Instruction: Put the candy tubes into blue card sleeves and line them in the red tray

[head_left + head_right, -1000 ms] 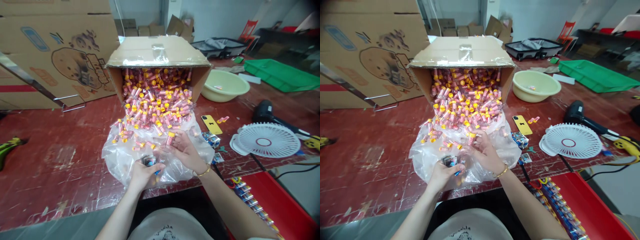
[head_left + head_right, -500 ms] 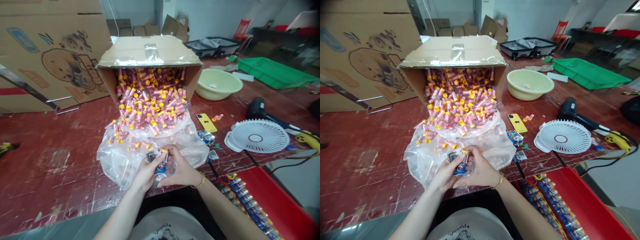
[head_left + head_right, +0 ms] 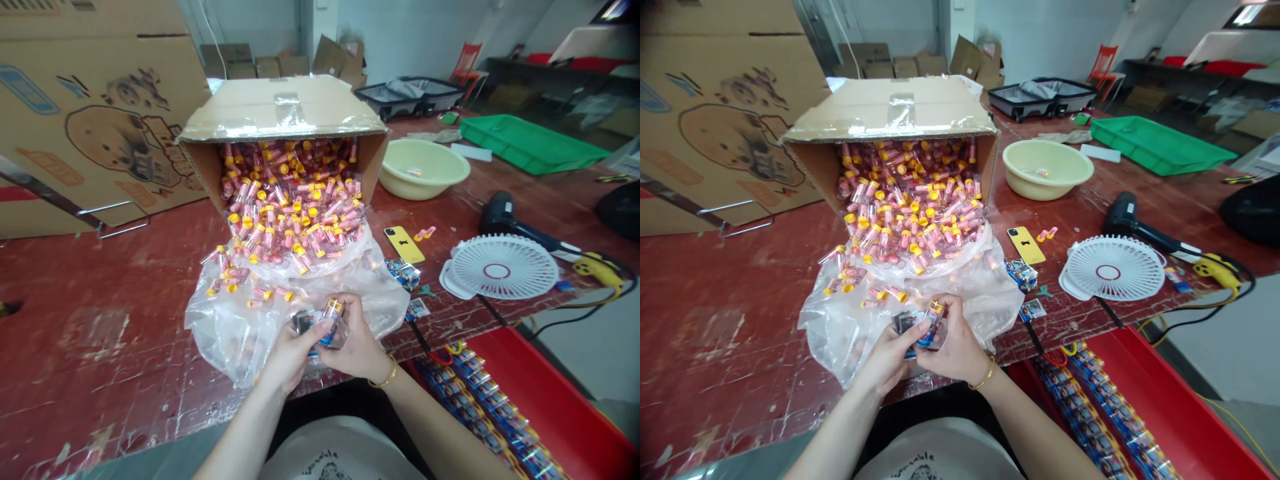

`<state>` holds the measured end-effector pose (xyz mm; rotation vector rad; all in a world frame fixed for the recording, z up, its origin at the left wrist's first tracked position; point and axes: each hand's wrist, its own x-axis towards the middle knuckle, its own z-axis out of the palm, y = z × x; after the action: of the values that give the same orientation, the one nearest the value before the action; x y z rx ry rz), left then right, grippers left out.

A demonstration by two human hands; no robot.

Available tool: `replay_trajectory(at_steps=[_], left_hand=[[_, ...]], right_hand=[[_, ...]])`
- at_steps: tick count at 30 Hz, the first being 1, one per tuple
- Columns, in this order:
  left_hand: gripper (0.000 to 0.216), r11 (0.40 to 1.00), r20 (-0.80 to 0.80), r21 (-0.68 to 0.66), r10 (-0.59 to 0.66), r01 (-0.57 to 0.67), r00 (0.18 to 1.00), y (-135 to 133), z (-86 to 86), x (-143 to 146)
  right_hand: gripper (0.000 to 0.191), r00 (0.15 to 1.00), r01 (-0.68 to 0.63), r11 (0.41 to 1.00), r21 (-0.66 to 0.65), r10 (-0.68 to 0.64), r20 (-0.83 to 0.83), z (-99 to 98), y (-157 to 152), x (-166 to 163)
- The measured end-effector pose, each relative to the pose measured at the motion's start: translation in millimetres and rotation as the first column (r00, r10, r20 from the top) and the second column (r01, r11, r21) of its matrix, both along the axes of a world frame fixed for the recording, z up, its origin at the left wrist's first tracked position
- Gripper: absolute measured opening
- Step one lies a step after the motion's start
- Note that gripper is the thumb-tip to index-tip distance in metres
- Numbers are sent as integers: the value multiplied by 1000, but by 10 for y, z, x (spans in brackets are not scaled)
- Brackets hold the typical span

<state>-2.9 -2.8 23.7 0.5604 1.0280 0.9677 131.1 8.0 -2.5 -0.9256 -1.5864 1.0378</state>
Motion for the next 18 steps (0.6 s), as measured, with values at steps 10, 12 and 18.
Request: replay_trajectory(at_steps=[10, 12, 18], left_hand=[[56, 998, -15, -61, 0, -1, 1000, 17, 6, 47], [60, 985, -34, -169, -18, 12, 999, -38, 44, 21], [61, 862, -202, -224, -498, 455, 843, -367, -113, -52]], right_hand=[[64, 996, 92, 996, 7, -92, 3, 25, -2, 174], [62, 980, 194, 978, 72, -197, 31, 43, 13, 508], [64, 480, 820, 572, -14, -674, 562, -571, -492, 2439]])
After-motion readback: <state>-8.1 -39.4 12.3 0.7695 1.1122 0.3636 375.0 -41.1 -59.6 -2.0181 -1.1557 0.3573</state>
